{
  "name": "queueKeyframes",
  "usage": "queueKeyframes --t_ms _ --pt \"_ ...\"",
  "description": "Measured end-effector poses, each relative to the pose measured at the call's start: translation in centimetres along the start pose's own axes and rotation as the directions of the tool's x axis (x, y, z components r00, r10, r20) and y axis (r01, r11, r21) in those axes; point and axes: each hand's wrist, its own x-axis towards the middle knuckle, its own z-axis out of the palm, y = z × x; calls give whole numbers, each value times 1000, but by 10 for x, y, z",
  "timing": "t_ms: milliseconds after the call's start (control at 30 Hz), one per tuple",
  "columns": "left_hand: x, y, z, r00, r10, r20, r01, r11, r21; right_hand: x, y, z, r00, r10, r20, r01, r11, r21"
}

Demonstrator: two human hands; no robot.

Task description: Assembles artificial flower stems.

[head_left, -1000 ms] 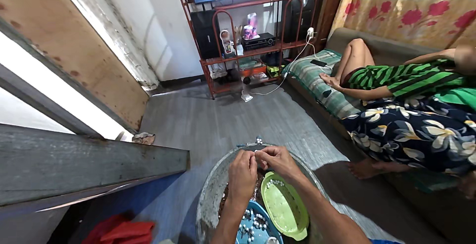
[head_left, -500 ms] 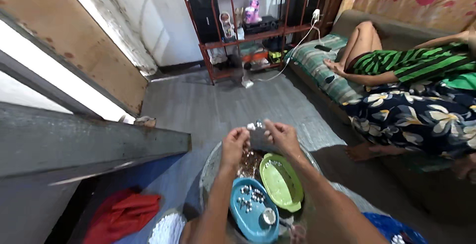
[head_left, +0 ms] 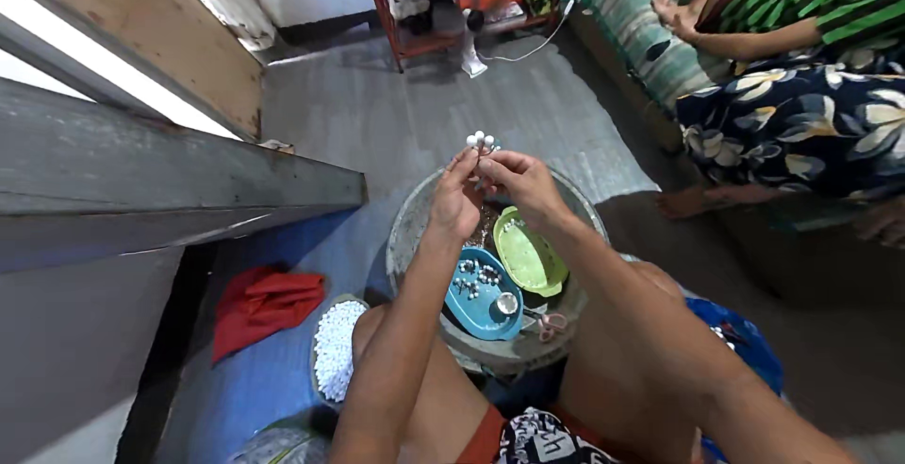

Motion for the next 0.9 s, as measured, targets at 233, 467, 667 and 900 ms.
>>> queueKeyframes --t_ms 233,467,667,900 --pt "-7 3 4 1000 22 7 -21 995 -94 -8 2 13 974 -228 6 228 970 -82" --pt "-37 -8 -2 947 265 -183 -261 964 50 -15 9 11 956 -289 -43 268 928 -259" --pt "-42 -23 -19 908 387 -157 -359 916 182 -26 27 16 951 -304 56 303 880 -367" --pt "-43 -28 -28 906 394 -154 -344 898 273 -28 41 13 929 -332 164 369 797 -479"
